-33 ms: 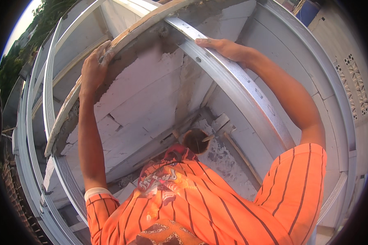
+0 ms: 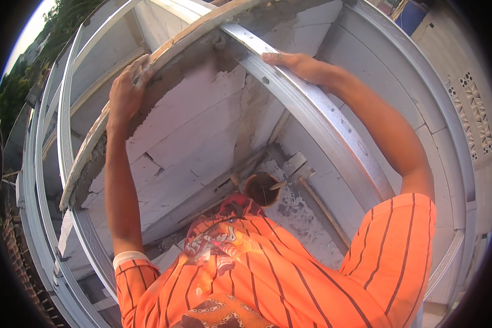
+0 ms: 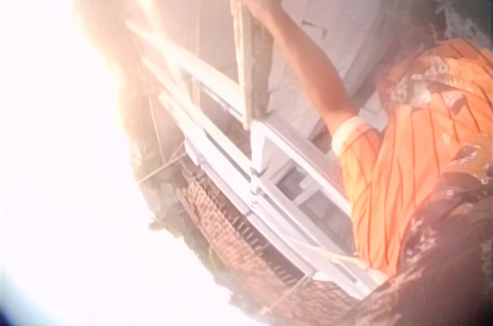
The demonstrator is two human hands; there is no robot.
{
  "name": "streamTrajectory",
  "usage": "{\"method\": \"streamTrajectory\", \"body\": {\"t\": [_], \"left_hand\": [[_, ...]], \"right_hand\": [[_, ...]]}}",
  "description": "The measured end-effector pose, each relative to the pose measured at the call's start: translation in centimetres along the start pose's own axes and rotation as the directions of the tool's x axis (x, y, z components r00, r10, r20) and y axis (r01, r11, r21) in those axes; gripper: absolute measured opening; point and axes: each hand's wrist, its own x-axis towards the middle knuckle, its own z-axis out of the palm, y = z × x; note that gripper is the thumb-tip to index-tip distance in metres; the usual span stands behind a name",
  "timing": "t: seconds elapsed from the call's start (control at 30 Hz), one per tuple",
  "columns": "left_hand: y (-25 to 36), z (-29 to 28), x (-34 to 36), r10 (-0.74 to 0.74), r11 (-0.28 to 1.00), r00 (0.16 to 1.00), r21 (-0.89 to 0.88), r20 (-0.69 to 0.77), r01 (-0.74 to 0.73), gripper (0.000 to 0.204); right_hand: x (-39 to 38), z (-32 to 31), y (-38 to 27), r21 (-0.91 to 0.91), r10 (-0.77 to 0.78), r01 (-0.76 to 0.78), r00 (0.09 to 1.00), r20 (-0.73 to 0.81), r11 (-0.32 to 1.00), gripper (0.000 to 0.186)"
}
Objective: The person scoops cement from a bucket using a trowel and applies it to a metal frame on a roof structure. They smooth the cement along the frame and occasionally adjust a wooden plank used as a guide.
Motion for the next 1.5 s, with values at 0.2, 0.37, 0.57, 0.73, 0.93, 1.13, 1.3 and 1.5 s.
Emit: {"method": "streamTrajectory", "body": {"t": [0.2, 0.37, 0.57, 0.73, 0.93, 1.13, 1.3, 1.5], "left_hand": [[0.0, 0.3, 0.1, -0.037, 0.999, 0.999, 0.017, 0.01, 0.037, 0.042], [0.3, 0.6, 1.3, 0.01, 1.0, 0.999, -0.01, 0.047, -0.009, 0.047], [2.7, 1.8, 6.0, 0.123, 0.986, 0.988, -0.121, 0.093, -0.112, 0.051], [5.5, 3.8, 9.1, 0.245, 0.959, 0.964, -0.169, 0.099, -0.227, 0.052], [5.4, 6.5, 10.6, 0.29, 0.943, 0.95, -0.205, 0.118, -0.263, 0.051], [5.7, 6.3, 10.6, 0.339, 0.925, 0.935, -0.218, 0.104, -0.311, 0.05], [5.3, 6.3, 10.9, 0.311, 0.944, 0.938, -0.162, 0.15, -0.287, 0.049], [5.2, 5.8, 10.0, 0.313, 0.945, 0.935, -0.15, 0.165, -0.29, 0.048]], "right_hand": [[0.2, -0.7, -0.3, -0.092, 0.028, -0.02, 0.996, 0.088, 0.996, 0.086], [-0.6, -0.4, -1.6, -0.081, -0.037, 0.048, 0.989, 0.141, 0.996, 0.089], [-0.6, -0.1, -1.6, -0.105, -0.092, 0.104, 0.99, 0.111, 0.989, 0.091], [0.4, -0.4, -0.4, -0.082, -0.119, 0.13, 0.986, 0.12, 0.988, 0.092], [-0.3, 0.1, -1.2, -0.125, -0.105, 0.118, 0.988, 0.11, 0.985, 0.088], [0.5, -0.3, -0.4, -0.121, -0.117, 0.129, 0.988, 0.098, 0.984, 0.089], [0.2, 0.1, -1.2, -0.138, -0.117, 0.128, 0.989, 0.087, 0.982, 0.089], [0.7, -0.2, -0.2, -0.119, -0.136, 0.146, 0.987, 0.083, 0.982, 0.087]]}}
